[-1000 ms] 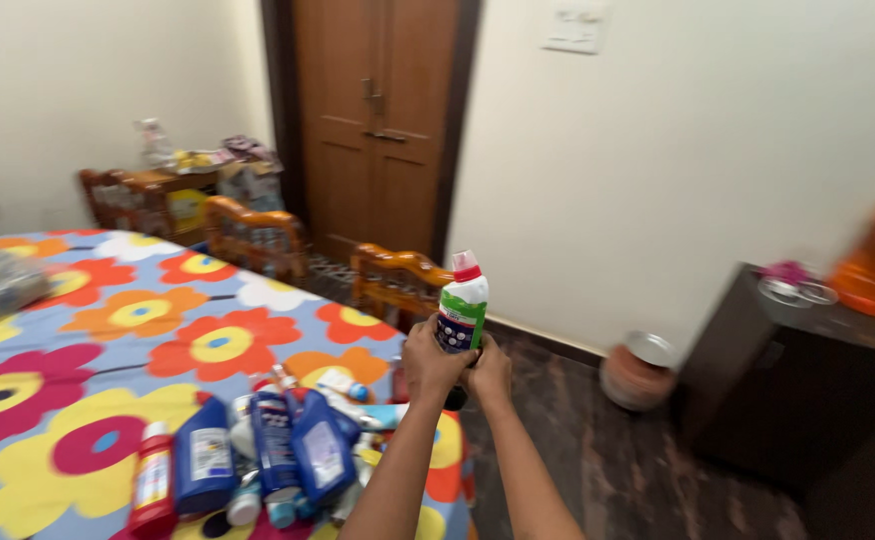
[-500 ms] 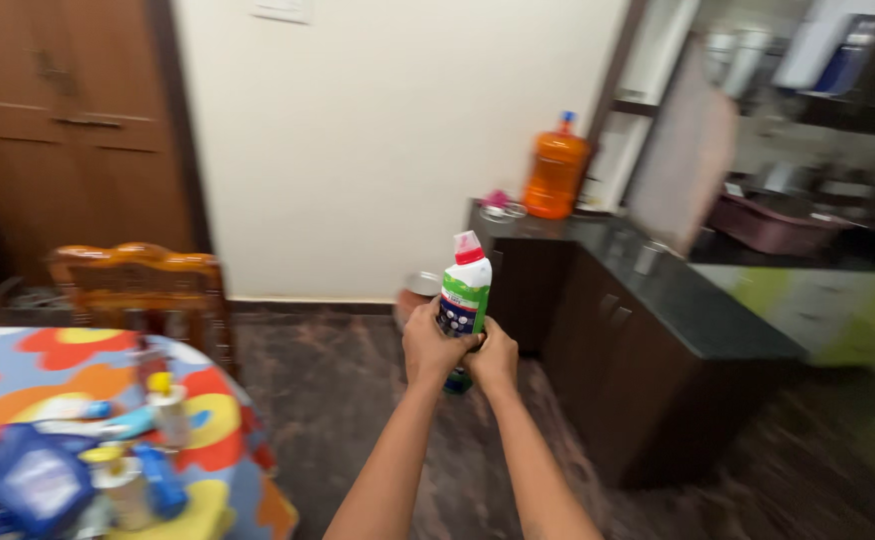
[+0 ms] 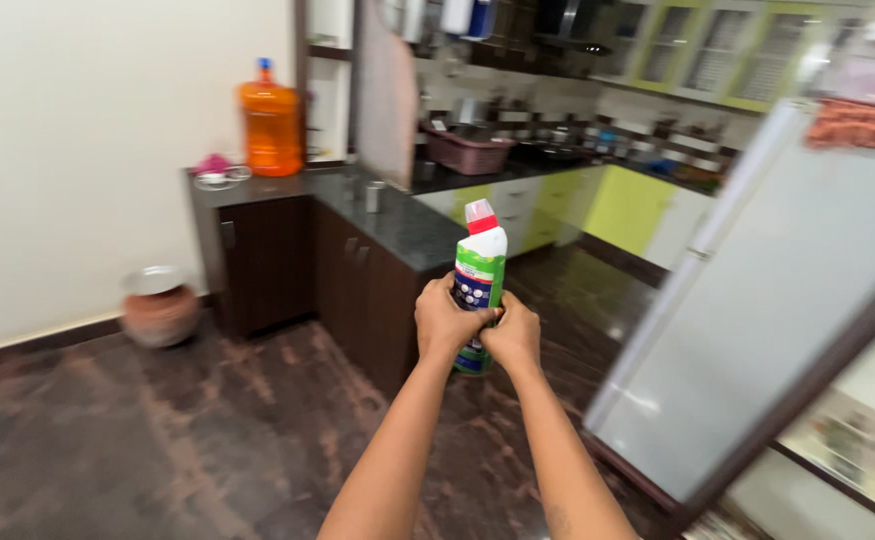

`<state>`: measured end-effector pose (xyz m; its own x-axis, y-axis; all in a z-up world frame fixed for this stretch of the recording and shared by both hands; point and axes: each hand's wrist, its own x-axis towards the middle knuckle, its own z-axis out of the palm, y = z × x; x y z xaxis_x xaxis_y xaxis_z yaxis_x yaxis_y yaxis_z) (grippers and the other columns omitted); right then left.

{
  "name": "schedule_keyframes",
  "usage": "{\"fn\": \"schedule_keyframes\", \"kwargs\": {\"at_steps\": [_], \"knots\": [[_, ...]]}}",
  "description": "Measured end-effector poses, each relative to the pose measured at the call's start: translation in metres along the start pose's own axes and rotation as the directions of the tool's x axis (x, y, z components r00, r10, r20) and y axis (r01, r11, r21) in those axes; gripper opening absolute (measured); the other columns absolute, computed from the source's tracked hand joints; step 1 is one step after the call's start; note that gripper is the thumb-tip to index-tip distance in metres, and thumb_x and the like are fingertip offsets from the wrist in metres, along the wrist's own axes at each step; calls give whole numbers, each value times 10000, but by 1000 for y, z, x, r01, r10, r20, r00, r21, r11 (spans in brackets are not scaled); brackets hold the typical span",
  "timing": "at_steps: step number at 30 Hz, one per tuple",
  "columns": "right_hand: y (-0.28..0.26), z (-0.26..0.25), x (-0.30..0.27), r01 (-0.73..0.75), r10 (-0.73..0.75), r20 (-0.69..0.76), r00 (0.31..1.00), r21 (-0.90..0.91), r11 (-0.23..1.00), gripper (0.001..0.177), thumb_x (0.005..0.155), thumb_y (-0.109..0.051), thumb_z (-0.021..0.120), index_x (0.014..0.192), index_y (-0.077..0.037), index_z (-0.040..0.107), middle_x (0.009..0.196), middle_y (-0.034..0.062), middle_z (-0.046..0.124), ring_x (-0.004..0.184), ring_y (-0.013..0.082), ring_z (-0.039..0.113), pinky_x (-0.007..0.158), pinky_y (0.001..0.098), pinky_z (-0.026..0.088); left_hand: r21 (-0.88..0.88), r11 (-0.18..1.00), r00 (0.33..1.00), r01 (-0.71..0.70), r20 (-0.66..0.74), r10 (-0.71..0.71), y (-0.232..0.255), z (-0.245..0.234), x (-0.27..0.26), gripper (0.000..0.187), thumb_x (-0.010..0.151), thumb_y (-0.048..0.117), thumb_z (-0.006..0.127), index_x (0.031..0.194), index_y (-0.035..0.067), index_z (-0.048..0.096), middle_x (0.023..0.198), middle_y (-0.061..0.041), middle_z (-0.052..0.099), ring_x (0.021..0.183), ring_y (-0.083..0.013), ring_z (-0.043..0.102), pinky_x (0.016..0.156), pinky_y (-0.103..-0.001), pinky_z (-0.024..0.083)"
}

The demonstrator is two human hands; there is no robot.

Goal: The person picks up various bottles and tubes from a dining table and places them into a wall cabinet. They handle multiple items one by one, including blue, green, red, and white bottles, arranging them on shelves inside the cabinet.

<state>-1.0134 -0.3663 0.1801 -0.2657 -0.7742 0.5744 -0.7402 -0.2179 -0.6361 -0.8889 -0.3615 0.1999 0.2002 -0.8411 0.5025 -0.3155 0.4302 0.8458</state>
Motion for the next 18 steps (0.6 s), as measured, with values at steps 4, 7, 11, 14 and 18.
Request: {"fn": "schedule_keyframes", "kwargs": {"at_steps": [4, 7, 11, 14, 18], "knots": [[48, -73, 14, -54, 43, -117, 992, -92, 994, 363, 684, -132, 773, 1042, -106, 722, 885, 201, 745, 885, 396, 727, 758, 464, 573, -73, 997, 989, -26, 141, 36, 43, 74, -10, 695, 481, 242, 982, 1121, 102, 752, 1032, -118, 726, 967, -291, 724, 885, -410, 575], [80, -124, 21, -85, 53, -198, 979, -160, 984, 371, 670, -144, 781, 1032, -100, 711, 859, 179, 753, 838, 385, 735, 737, 456, 574, -119, 991, 973, -61, 214, 86, 75, 127, -18, 693, 480, 250, 990, 1116, 101, 759, 1029, -126, 723, 968, -300, 717, 881, -416, 567], [119, -186, 37, -152, 102, -277, 955, -163, 975, 490, 622, -228, 858, 1056, -97, 672, 843, 145, 758, 807, 349, 751, 718, 438, 580, -225, 970, 939, -87, 307, 155, 115, 192, -21, 646, 482, 257, 973, 1078, 101, 776, 1010, -121, 735, 929, -287, 740, 855, -404, 581], [142, -233, 51, -132, 62, -350, 935, -180, 975, 582, 608, -274, 878, 1114, -100, 649, 875, 125, 765, 816, 325, 762, 718, 429, 587, -343, 928, 910, -145, 321, 261, 152, 235, -18, 629, 482, 260, 973, 1056, 89, 782, 983, -126, 751, 884, -277, 752, 826, -393, 591], [167, -290, 74, -163, 42, -332, 943, -347, 924, 709, 588, -334, 931, 1161, -70, 606, 919, 147, 754, 849, 353, 738, 714, 450, 578, -445, 894, 843, -50, 462, 277, 199, 284, -14, 538, 522, 256, 929, 1022, 105, 800, 913, -97, 806, 812, -220, 788, 790, -358, 607]]}}
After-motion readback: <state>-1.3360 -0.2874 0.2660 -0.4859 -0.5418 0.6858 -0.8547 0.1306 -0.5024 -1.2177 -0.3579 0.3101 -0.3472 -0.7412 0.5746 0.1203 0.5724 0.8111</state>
